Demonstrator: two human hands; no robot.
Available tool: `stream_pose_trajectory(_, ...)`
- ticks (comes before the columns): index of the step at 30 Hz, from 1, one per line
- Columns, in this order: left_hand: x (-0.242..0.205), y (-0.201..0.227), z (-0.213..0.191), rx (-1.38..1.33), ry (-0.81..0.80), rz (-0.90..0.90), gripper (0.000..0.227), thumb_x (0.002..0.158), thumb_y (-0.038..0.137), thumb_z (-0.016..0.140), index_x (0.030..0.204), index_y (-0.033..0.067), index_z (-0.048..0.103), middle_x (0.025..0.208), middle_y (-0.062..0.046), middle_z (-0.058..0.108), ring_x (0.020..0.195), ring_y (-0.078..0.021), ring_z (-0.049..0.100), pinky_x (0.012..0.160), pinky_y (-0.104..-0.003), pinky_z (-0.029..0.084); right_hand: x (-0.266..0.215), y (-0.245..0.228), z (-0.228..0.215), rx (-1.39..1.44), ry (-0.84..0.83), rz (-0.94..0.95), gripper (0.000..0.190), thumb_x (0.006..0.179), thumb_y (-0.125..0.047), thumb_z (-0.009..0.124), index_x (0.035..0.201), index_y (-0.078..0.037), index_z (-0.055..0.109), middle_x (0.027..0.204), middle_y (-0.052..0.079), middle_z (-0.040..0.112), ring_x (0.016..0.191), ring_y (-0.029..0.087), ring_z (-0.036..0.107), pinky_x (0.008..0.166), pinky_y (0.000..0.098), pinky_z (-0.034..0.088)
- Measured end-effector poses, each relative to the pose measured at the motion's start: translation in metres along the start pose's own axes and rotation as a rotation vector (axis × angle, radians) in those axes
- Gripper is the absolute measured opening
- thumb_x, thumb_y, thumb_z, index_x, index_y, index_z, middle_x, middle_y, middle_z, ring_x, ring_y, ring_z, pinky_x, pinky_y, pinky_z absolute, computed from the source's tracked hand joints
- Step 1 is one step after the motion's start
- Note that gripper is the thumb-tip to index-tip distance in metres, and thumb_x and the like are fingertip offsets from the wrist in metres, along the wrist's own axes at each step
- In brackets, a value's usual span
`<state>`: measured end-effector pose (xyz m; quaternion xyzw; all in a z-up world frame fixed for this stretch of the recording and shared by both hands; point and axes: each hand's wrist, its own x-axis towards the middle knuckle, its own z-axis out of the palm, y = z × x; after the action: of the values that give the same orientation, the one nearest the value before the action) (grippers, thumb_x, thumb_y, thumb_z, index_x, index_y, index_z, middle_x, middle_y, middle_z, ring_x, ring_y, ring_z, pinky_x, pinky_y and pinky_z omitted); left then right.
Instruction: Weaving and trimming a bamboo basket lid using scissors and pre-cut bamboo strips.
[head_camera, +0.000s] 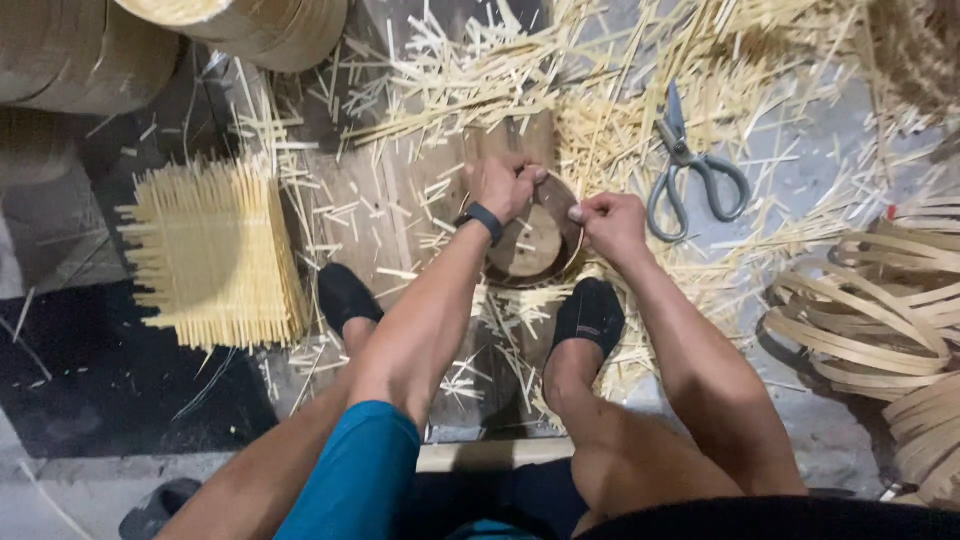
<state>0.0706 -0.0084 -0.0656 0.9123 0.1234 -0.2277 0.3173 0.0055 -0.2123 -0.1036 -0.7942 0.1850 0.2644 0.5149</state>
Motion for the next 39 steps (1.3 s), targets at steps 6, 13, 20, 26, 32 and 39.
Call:
stream_pose_trajectory(6, 0.007, -0.086, 0.033, -0.152, 0.535, 0.392, 0.032, 0.101, 0.043, 0.068, 0.112, 0.0156, 0.081, 0.113, -0.017, 0.074, 0.104, -0.0364, 0.068, 0.097, -0.045, 0.046, -0.026, -0.015, -0.012, 0.063, -0.068, 0.072, 0.023, 0.09, -0.018, 0.082, 0.104, -0.003, 0.075, 0.085, 0.009, 0.075, 0.068, 0.011, 0.067, 0.059, 0.0264, 0.054)
stream_pose_trajectory(13, -0.049, -0.148, 0.008, -0.536, 0.199, -0.238, 0.027, 0.08, 0.026, 0.083, 0.097, 0.0058, 0.08, 0.088, -0.008, 0.081, 0.077, -0.0178, 0.075, 0.071, -0.033, 0.06, -0.029, 0.046, 0.017, 0.433, -0.245, 0.191, 0.022, 0.098, -0.016, 0.073, 0.092, 0.005, 0.071, 0.08, 0.008, 0.068, 0.065, 0.013, 0.065, 0.058, 0.0266, 0.059)
stream_pose_trajectory(20, -0.064, -0.092, -0.022, -0.322, 0.108, -0.507, 0.033, 0.082, 0.026, 0.086, 0.107, 0.005, 0.083, 0.094, -0.01, 0.081, 0.081, -0.0198, 0.075, 0.076, -0.033, 0.058, -0.06, 0.01, 0.013, 0.259, -0.114, 0.24, 0.027, 0.1, -0.016, 0.072, 0.088, 0.008, 0.072, 0.079, 0.016, 0.07, 0.066, 0.021, 0.068, 0.057, 0.0313, 0.058)
stream_pose_trajectory(26, -0.081, -0.116, 0.003, -1.041, 0.033, -0.489, 0.033, 0.087, 0.024, 0.075, 0.115, 0.0068, 0.073, 0.119, -0.011, 0.073, 0.107, -0.0248, 0.07, 0.092, -0.041, 0.057, -0.059, -0.023, 0.002, 0.526, -0.166, 0.205, 0.022, 0.098, -0.012, 0.067, 0.103, 0.009, 0.069, 0.086, 0.016, 0.074, 0.068, 0.022, 0.074, 0.06, 0.0329, 0.061)
stream_pose_trajectory(32, -0.112, -0.125, 0.076, -1.382, -0.043, -0.557, 0.022, 0.098, 0.008, 0.057, 0.114, -0.0056, 0.065, 0.111, -0.018, 0.071, 0.093, -0.0296, 0.074, 0.078, -0.041, 0.063, -0.059, -0.002, 0.037, 0.557, -0.135, 0.254, 0.019, 0.096, -0.007, 0.062, 0.103, 0.011, 0.064, 0.081, 0.016, 0.073, 0.066, 0.029, 0.074, 0.058, 0.0363, 0.064)
stream_pose_trajectory(39, -0.101, -0.112, 0.001, -0.903, 0.055, -0.396, 0.03, 0.099, 0.017, 0.061, 0.118, -0.006, 0.068, 0.091, -0.019, 0.073, 0.07, -0.0213, 0.074, 0.061, -0.034, 0.063, -0.037, 0.029, 0.023, 0.071, -0.056, -0.051, 0.05, 0.094, -0.023, 0.072, 0.121, 0.015, 0.057, 0.107, 0.027, 0.065, 0.096, 0.033, 0.066, 0.08, 0.0426, 0.052)
